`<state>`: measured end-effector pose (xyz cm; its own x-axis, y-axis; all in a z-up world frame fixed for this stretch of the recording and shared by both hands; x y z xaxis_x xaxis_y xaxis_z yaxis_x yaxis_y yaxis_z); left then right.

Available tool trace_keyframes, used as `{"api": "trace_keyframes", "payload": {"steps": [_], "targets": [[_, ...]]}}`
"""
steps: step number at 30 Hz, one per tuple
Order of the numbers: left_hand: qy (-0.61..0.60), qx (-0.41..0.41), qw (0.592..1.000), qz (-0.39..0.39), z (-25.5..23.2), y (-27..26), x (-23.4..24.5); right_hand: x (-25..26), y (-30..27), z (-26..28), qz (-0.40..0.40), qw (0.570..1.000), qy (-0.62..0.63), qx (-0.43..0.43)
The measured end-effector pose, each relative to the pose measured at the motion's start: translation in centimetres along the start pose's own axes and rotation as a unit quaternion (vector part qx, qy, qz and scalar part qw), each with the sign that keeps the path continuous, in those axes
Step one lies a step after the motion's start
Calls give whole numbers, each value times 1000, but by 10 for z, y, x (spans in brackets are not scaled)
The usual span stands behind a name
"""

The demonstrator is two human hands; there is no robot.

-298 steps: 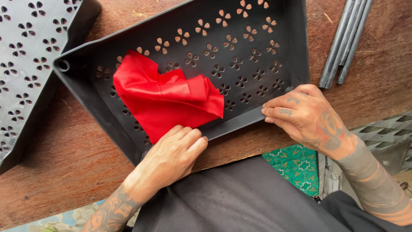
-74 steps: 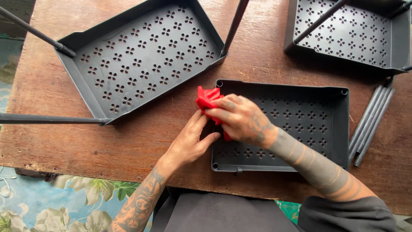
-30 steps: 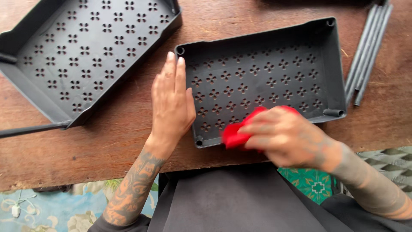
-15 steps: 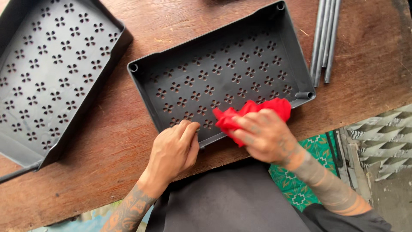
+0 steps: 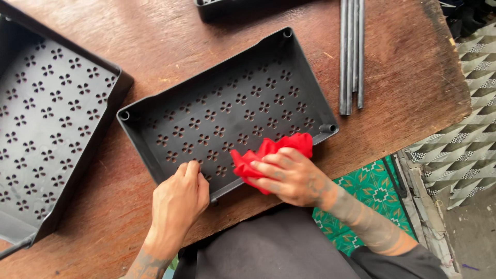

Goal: The person wipes the black metal shelf parts with a red cloth, then takes the tiered rack apart by pulling the trays off the poles and removing the pole segments. They then reassemble the rack by fitting the trays back onto the poles and pressing the pole joints into the tray corners.

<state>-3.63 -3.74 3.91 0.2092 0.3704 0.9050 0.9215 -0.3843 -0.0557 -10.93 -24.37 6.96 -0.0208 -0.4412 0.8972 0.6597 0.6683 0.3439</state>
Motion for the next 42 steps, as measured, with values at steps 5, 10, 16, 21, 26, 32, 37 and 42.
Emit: {"api": "trace_keyframes", "payload": {"steps": [5, 10, 16, 21, 26, 32, 37, 42], "targets": [[21, -16, 997, 72, -14, 18, -1, 45, -17, -9, -91, 989, 105, -44], [9, -177, 983, 55, -49, 53, -3, 91, -44, -37, -116, 978, -53, -164], [83, -161, 981, 71, -57, 82, -25, 89, -63, -67, -67, 960, -73, -262], [81, -157, 979, 101, -44, 79, -35, 86, -54, -92, -51, 968, -55, -241], [72, -162, 980, 88, -40, 77, -37, 80, -16, -134, -65, 979, -78, -179], [66, -160, 980, 93, -37, 77, -40, 76, 41, -172, -95, 967, -151, -179], [61, -161, 981, 84, -38, 78, -36, 90, 61, -160, -37, 951, -181, -248], [69, -156, 979, 110, -37, 76, -39, 105, 64, -141, -34, 944, -172, -278]]}}
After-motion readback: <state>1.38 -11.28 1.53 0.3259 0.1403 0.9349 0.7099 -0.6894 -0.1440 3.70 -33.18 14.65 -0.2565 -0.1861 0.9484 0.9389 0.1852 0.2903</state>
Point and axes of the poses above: each hand's wrist, its own y-axis towards the middle knuckle, its own x-axis out of the back of the hand, z = x × y, the point moved 6 cm from there along y, towards the middle knuckle, and after that the axes turned 4 degrees about x, right-handed, at the moved point
